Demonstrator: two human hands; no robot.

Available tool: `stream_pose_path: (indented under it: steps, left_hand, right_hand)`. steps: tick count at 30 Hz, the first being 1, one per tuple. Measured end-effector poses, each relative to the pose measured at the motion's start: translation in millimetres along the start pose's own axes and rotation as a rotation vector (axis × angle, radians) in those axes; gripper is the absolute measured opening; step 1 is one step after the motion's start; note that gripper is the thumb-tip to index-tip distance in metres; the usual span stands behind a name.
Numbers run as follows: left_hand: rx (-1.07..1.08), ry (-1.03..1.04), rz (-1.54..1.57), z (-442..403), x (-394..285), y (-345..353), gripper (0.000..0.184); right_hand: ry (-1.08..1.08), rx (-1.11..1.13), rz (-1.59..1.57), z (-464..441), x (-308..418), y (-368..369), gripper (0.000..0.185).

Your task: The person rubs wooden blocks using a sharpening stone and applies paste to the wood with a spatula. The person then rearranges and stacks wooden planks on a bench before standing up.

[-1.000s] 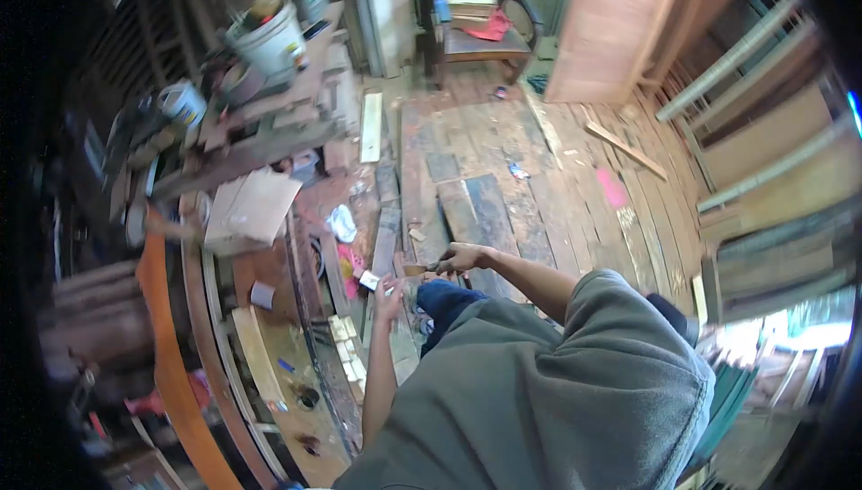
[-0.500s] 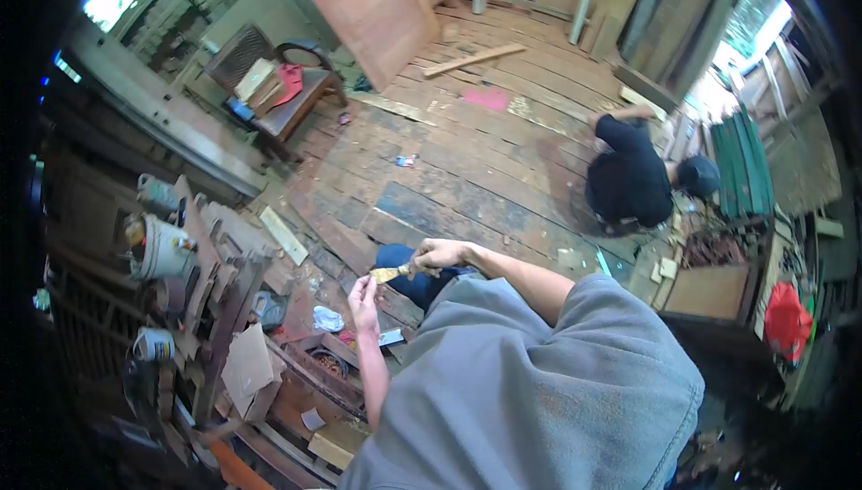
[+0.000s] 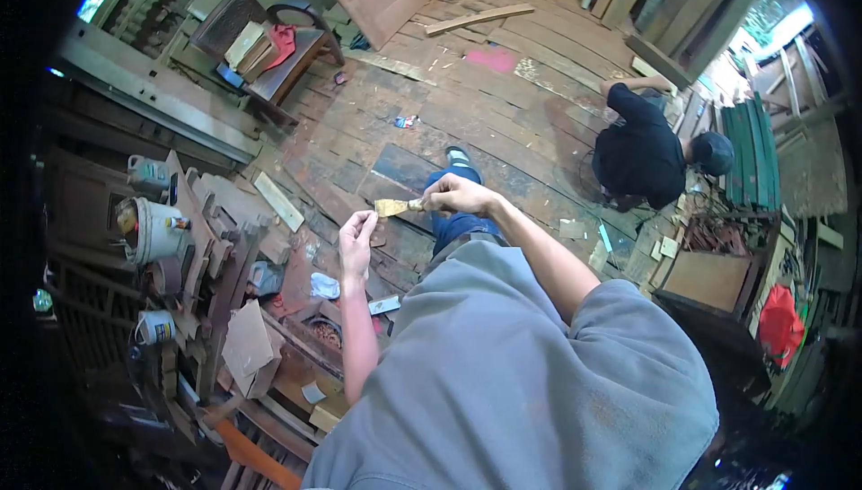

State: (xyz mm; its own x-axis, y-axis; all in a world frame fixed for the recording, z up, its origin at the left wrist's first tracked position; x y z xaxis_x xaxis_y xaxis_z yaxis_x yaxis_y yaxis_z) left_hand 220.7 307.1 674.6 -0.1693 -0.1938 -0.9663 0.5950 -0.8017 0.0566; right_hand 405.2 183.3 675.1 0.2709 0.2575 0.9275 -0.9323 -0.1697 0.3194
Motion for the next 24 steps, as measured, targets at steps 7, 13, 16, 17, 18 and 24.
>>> stream_pose_path:
  steps: [7, 13, 16, 17, 18, 24]
  left_hand:
    - [-0.045, 0.023, -0.078, -79.1, -81.2, -2.0, 0.013]
    - [-0.016, 0.172, -0.160, -224.1, -148.7, 20.3, 0.013]
    - [0.034, 0.151, -0.222, -306.6, -194.1, 53.1, 0.005]
    - [0.088, 0.184, -0.208, -333.6, -213.2, 67.8, 0.007]
    - [0.110, 0.184, -0.214, -362.6, -225.7, 76.3, 0.007]
    - [0.220, 0.294, -0.304, -488.8, -291.1, 130.9, 0.010]
  right_hand:
    - [-0.072, 0.032, -0.091, -48.9, 58.4, -73.9, 0.017]
    - [-0.137, -0.009, -0.023, -77.8, 116.8, -201.4, 0.019]
    - [-0.158, -0.068, -0.083, -75.7, 157.0, -272.7, 0.019]
    - [-0.180, -0.060, -0.128, -71.6, 175.6, -292.9, 0.018]
    - [-0.202, -0.081, -0.128, -68.7, 194.3, -315.8, 0.018]
    - [-0.207, -0.313, -0.020, -34.8, 273.6, -406.1, 0.025]
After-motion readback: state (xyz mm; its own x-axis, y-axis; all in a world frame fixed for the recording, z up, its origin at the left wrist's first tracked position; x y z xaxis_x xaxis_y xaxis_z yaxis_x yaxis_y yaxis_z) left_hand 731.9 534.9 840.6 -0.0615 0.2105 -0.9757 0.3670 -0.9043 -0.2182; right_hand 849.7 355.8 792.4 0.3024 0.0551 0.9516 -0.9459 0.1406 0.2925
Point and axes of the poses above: each hand's wrist, its own z-axis away from the middle knuckle, its own y-axis out of the palm, x = y × z, the point moved 8 cm from there along -z, towards the middle knuckle, and after that the axes turned 13 degrees about x, right-handed, at the moved point
